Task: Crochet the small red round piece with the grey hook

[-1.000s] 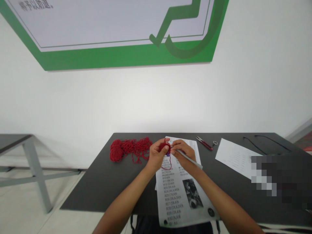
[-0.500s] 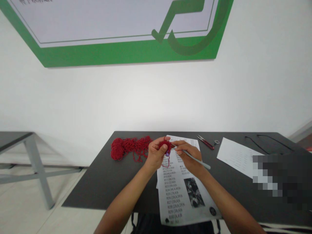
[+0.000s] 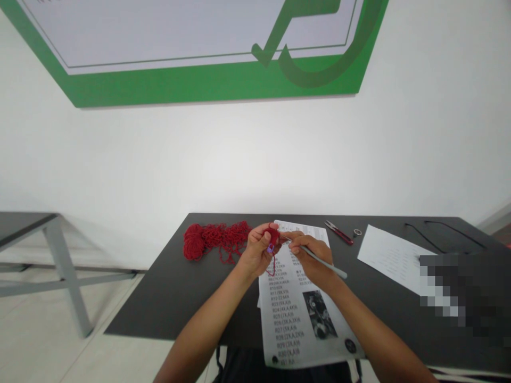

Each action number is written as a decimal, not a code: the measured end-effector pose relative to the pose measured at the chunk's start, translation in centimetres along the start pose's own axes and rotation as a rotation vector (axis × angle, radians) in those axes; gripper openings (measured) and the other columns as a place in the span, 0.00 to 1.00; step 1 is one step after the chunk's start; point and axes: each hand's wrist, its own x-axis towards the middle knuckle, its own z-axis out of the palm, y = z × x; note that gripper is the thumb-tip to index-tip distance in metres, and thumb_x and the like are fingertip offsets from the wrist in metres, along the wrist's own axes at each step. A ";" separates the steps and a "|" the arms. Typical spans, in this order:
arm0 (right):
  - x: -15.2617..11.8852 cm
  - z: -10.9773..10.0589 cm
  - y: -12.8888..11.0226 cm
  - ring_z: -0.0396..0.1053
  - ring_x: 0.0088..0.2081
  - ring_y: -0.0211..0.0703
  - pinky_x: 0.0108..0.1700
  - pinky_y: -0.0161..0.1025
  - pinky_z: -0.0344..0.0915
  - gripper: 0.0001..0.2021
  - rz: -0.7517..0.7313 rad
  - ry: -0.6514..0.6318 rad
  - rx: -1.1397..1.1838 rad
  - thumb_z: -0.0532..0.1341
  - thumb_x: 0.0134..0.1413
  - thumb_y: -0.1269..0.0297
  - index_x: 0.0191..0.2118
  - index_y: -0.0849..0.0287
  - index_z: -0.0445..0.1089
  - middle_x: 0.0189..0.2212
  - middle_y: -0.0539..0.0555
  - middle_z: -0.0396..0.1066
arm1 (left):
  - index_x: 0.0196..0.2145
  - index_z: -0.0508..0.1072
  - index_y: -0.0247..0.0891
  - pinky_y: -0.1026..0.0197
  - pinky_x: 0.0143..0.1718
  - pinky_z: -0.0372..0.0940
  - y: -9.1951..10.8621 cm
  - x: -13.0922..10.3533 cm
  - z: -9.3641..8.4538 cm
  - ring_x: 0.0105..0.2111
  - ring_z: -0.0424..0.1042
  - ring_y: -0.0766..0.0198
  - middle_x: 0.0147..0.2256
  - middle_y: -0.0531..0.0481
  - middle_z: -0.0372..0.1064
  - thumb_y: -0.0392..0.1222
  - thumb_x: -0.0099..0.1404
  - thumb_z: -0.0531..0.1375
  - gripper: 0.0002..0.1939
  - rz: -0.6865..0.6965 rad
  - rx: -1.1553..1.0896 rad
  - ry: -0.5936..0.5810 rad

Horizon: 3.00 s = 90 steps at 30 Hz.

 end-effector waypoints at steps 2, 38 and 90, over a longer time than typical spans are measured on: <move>-0.1 0.1 0.1 0.80 0.47 0.47 0.48 0.45 0.77 0.06 0.007 0.006 -0.005 0.64 0.62 0.55 0.36 0.49 0.76 0.47 0.50 0.82 | 0.38 0.80 0.36 0.70 0.23 0.63 0.0 0.1 -0.1 0.22 0.72 0.70 0.23 0.52 0.74 0.50 0.50 0.77 0.22 0.007 -0.001 0.003; -0.4 1.8 2.8 0.74 0.45 0.45 0.50 0.45 0.70 0.06 0.148 0.263 0.132 0.68 0.58 0.57 0.34 0.51 0.78 0.41 0.52 0.77 | 0.52 0.78 0.39 0.59 0.41 0.74 -1.8 -0.7 0.1 0.37 0.80 0.59 0.41 0.46 0.81 0.41 0.64 0.65 0.17 0.485 1.033 0.140; 0.2 0.9 0.9 0.79 0.34 0.47 0.38 0.44 0.75 0.08 0.191 0.404 0.093 0.68 0.56 0.55 0.33 0.53 0.76 0.31 0.52 0.82 | 0.45 0.82 0.36 0.63 0.30 0.73 -1.7 -0.4 1.2 0.26 0.76 0.66 0.29 0.50 0.79 0.46 0.52 0.74 0.22 0.315 0.500 0.144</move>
